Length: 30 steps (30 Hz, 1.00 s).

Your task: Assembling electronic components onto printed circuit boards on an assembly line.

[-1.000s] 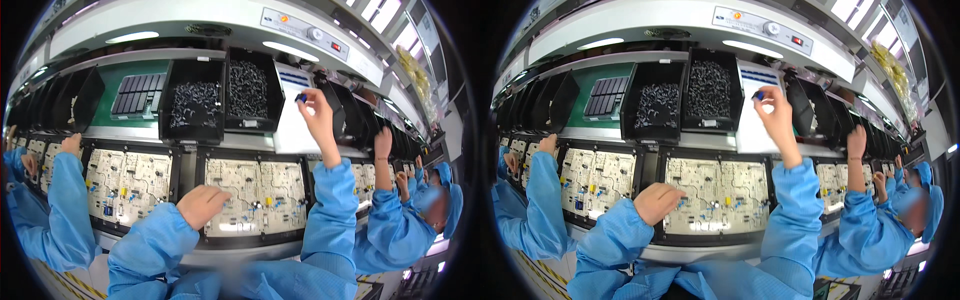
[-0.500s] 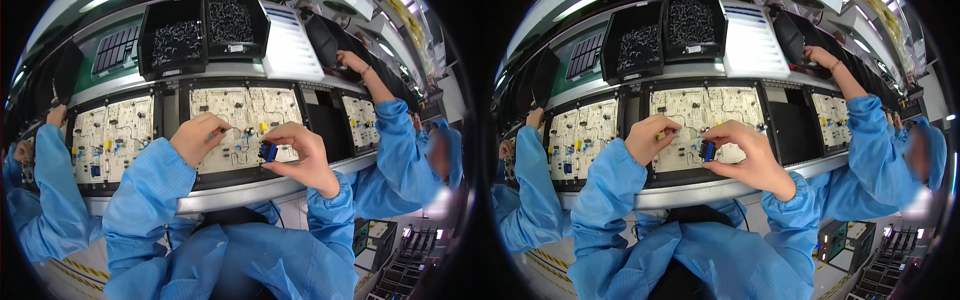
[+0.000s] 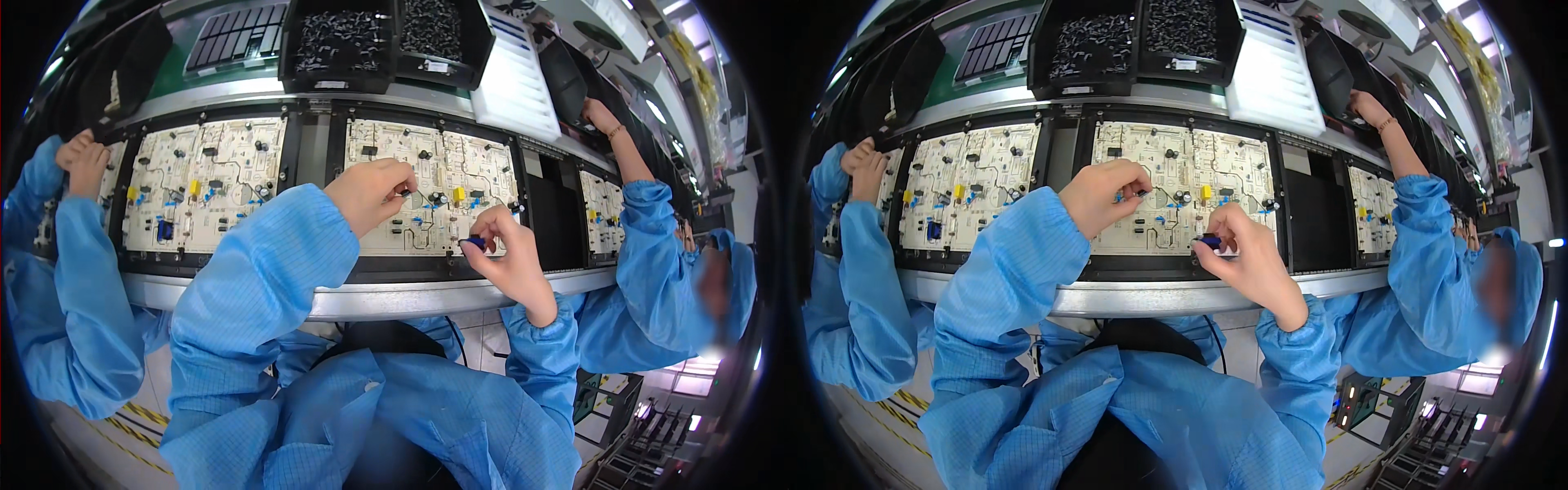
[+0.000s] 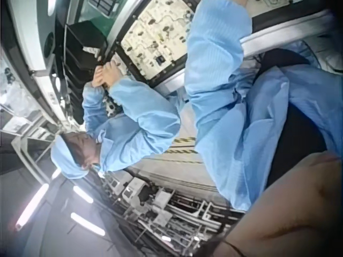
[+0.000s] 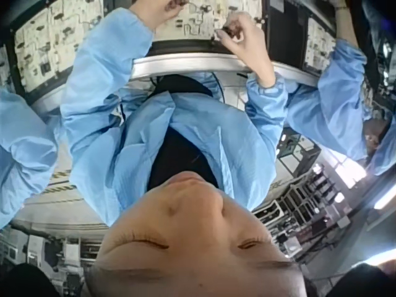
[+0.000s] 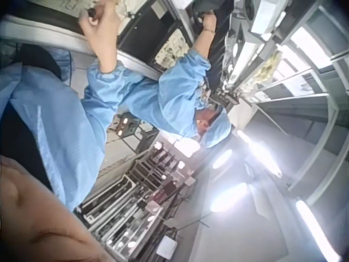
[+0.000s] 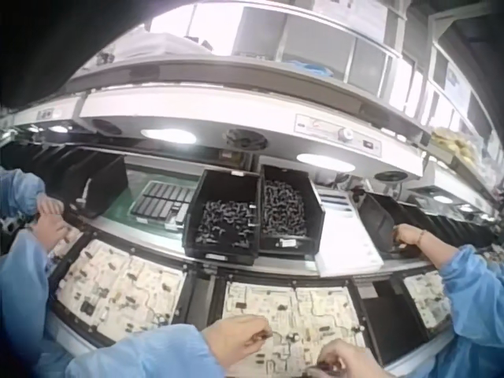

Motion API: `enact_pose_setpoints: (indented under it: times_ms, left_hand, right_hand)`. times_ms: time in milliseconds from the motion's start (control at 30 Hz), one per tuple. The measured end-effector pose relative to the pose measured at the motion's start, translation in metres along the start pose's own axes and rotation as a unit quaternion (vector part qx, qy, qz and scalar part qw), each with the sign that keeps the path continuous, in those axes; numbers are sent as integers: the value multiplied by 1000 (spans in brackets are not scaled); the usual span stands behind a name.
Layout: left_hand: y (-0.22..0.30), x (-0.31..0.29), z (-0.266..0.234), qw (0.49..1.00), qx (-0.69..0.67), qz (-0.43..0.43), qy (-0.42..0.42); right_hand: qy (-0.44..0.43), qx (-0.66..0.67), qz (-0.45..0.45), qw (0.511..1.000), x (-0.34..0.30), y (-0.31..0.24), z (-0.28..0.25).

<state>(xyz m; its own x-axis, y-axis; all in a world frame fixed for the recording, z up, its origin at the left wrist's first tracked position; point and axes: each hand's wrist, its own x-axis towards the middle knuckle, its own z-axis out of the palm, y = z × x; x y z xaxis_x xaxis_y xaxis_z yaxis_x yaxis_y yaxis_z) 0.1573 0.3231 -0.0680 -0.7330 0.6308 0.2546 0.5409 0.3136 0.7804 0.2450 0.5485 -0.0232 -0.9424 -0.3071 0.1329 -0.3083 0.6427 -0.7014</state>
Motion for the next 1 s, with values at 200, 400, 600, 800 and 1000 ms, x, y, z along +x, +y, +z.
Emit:
enact_pose_setpoints:
  times_ms: [200,400,600,800,1000]
  left_hand:
    - [0,1,2,999,35,21,7]
    - [0,3,2,998,60,32,17]
    - [5,6,-1,997,65,42,19]
    - [8,8,0,998,49,34,24]
    - [6,11,3,997,62,46,14]
  right_hand:
    - [41,-158,-129,978,7,11,22]
    - [-15,-126,3,992,10,1,32]
    - [-39,-200,-39,978,13,-17,16]
    - [-68,-165,-76,981,20,-5,12]
    - [-86,-154,-66,982,32,2,11]
